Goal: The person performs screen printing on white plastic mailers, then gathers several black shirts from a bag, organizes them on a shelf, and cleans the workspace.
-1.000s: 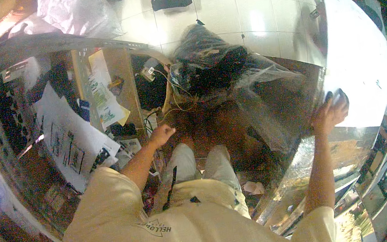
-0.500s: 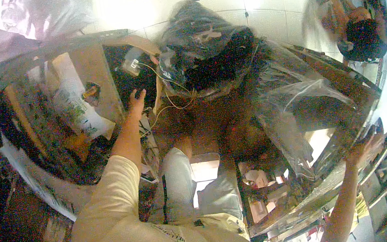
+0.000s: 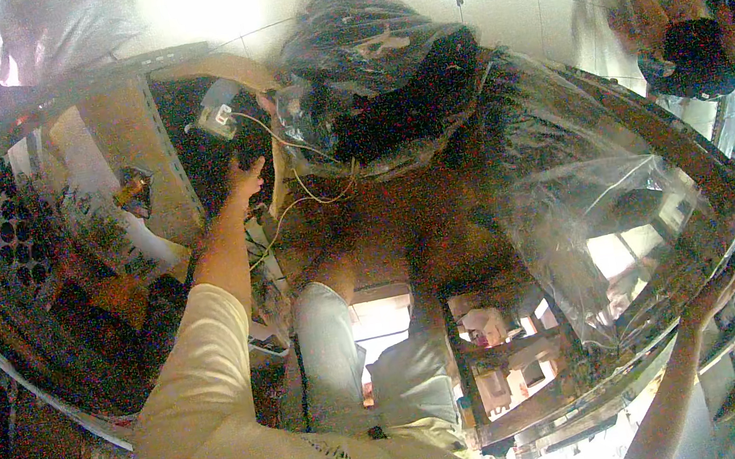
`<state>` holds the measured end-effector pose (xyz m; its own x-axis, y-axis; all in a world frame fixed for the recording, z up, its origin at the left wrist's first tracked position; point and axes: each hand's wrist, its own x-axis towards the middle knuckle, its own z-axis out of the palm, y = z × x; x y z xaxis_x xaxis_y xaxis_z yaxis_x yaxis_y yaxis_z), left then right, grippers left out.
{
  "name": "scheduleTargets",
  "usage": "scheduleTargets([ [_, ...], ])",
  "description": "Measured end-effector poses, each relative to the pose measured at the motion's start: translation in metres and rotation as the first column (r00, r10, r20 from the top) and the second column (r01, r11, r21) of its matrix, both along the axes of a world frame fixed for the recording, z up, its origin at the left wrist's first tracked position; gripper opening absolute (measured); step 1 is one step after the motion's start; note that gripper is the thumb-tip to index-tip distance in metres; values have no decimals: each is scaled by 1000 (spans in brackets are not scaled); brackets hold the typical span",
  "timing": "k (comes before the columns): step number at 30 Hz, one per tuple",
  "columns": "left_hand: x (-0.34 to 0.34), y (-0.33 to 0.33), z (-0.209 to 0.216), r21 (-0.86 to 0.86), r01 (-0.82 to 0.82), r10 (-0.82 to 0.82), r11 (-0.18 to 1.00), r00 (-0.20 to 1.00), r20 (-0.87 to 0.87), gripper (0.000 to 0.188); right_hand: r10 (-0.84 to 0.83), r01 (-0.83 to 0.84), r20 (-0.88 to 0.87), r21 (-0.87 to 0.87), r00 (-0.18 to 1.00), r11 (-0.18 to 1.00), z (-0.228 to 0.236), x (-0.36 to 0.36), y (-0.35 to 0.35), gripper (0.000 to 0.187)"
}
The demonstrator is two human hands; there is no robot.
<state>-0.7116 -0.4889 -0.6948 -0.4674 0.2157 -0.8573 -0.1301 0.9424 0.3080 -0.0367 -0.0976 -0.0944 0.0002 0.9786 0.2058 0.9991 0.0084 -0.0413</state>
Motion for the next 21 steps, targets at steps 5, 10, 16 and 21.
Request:
scheduleTargets([
  [5,-8,1,-10,-191,-149,174,970,977,124,109,-27,27,-108,2,994,1000,4,1,-4,82],
  [10,-18,-18,-19,-222,493,-538,841,801,-263,97,321,-325,280,-34,905,945,5,5,-2,85],
  [16,25,51,-1,135,160,-144,978,982,-119,86,-55,56,-102,8,993,998,7,-14,-12,87],
  [21,41,39,-29,118,150,-121,982,967,-226,60,58,-57,-84,8,995,998,-3,-27,1,84],
])
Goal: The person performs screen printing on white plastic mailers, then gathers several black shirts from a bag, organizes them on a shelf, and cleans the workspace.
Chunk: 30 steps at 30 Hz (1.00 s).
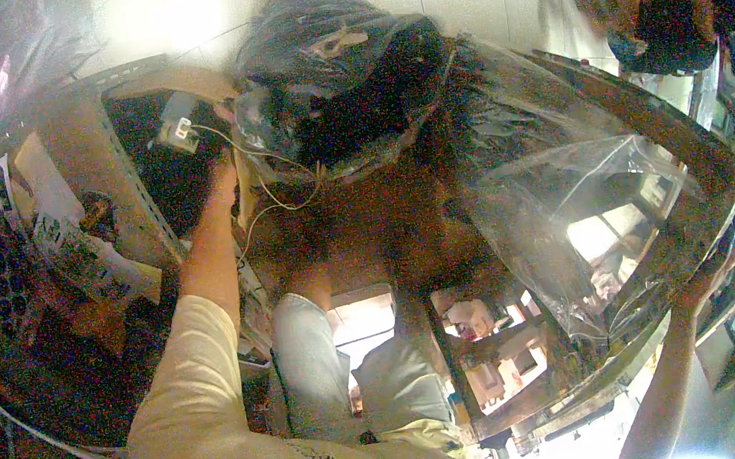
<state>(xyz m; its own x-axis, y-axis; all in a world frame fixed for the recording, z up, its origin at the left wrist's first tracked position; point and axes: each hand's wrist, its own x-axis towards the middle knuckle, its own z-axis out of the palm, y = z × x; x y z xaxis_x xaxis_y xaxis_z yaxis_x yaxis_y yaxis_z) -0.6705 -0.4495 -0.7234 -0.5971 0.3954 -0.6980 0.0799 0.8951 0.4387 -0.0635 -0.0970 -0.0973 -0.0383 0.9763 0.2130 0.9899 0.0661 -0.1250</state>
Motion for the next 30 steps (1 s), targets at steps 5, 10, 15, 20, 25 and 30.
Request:
scheduleTargets([
  [5,70,65,112,373,204,-97,905,953,-287,41,-56,58,-59,16,997,998,4,29,-26,83],
  [10,158,138,159,365,467,-525,806,848,76,37,-59,61,-43,28,997,998,1,16,-19,78],
  [15,173,173,44,256,452,-462,854,886,-22,47,-123,125,-108,14,986,992,-2,-18,-2,71],
  [20,130,225,55,199,371,-325,907,918,-227,46,-75,74,-51,-19,996,997,5,-13,-17,66],
  [25,110,250,83,57,307,-294,950,941,-168,43,-73,73,-103,-5,992,997,-1,-17,-20,68],
  [30,121,233,44,-129,391,-412,911,863,-293,54,-62,62,-15,-46,998,997,3,-21,-17,93],
])
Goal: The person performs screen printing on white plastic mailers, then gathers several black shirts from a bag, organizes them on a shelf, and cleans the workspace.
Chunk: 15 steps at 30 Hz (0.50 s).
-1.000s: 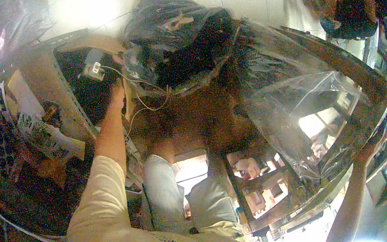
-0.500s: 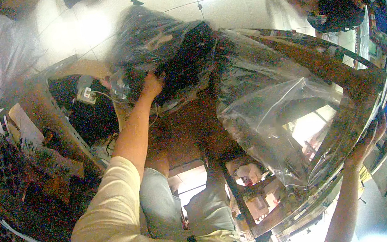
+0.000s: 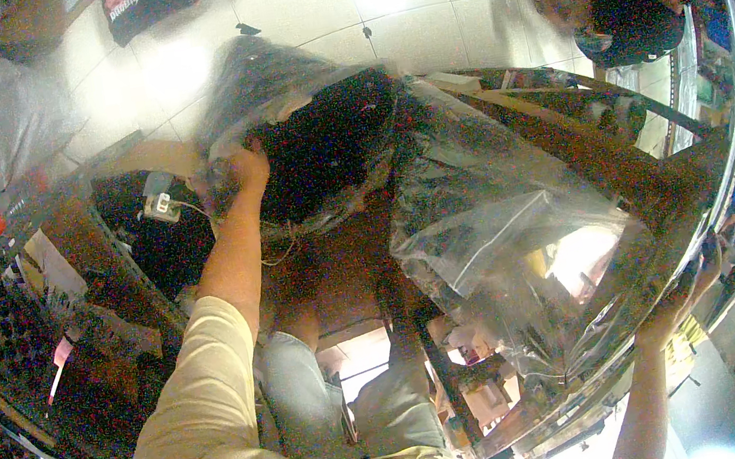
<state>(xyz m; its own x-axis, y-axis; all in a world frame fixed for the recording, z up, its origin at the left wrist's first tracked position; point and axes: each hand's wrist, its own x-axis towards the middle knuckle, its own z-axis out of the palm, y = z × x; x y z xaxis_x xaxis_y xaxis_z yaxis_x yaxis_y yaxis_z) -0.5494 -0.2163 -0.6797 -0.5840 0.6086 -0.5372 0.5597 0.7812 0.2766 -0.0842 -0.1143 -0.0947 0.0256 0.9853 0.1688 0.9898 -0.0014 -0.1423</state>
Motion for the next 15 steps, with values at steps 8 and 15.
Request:
scheduleTargets([
  [8,-83,-12,-57,-148,256,-253,955,967,36,60,-44,41,-44,-51,998,998,1,13,-8,86],
  [15,-57,13,-38,-387,-235,335,892,918,214,79,-36,36,-3,-74,999,997,7,23,-21,74],
])
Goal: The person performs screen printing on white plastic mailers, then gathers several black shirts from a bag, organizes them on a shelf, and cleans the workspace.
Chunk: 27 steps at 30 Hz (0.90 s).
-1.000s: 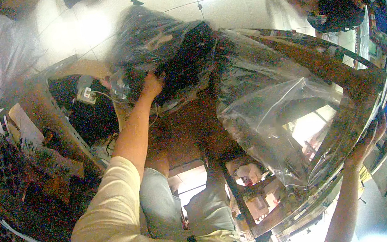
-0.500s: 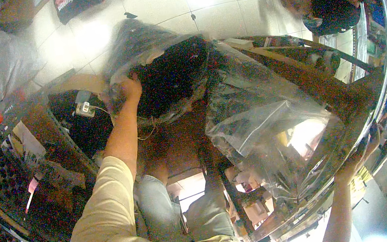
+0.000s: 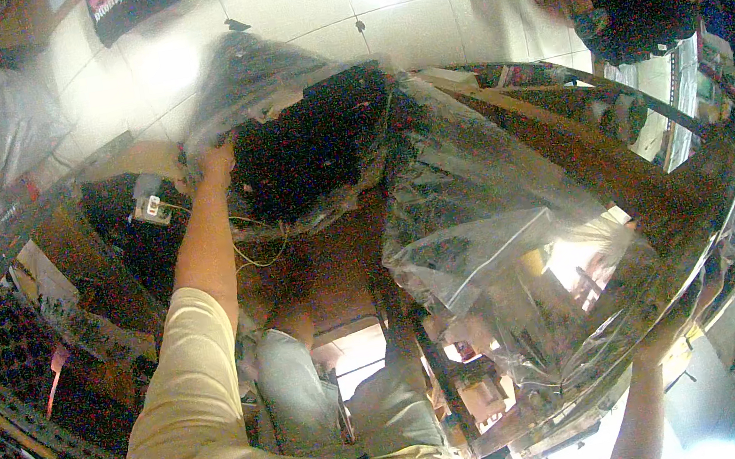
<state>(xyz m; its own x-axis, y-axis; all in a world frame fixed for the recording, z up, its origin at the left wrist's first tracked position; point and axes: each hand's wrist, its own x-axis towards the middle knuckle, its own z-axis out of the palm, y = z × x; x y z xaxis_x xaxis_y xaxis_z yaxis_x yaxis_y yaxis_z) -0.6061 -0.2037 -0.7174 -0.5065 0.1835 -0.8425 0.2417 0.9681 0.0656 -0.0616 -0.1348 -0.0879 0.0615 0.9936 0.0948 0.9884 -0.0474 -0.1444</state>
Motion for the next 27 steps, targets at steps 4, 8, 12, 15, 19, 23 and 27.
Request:
scheduleTargets([
  [4,-1,-29,-27,250,-386,351,888,920,175,85,-41,56,-269,49,962,997,-4,-3,6,53],
  [8,4,-29,-38,269,-377,301,886,910,285,75,90,-93,198,5,976,996,10,5,-16,64],
  [12,-50,-53,-86,136,-736,549,663,602,580,50,113,-112,150,-14,982,994,4,18,-6,64],
  [15,-48,-52,-75,175,-397,319,901,879,356,45,110,-109,135,-13,985,994,2,17,-5,64],
  [19,30,-33,26,197,460,-440,866,887,-138,43,61,-61,153,-6,986,998,8,8,-19,63],
  [23,90,-81,63,474,565,-479,675,824,-302,46,80,-80,84,-3,993,997,4,6,-1,63],
  [27,137,-86,81,519,662,-566,540,743,-359,49,-34,35,-76,15,997,999,-3,-20,10,61],
])
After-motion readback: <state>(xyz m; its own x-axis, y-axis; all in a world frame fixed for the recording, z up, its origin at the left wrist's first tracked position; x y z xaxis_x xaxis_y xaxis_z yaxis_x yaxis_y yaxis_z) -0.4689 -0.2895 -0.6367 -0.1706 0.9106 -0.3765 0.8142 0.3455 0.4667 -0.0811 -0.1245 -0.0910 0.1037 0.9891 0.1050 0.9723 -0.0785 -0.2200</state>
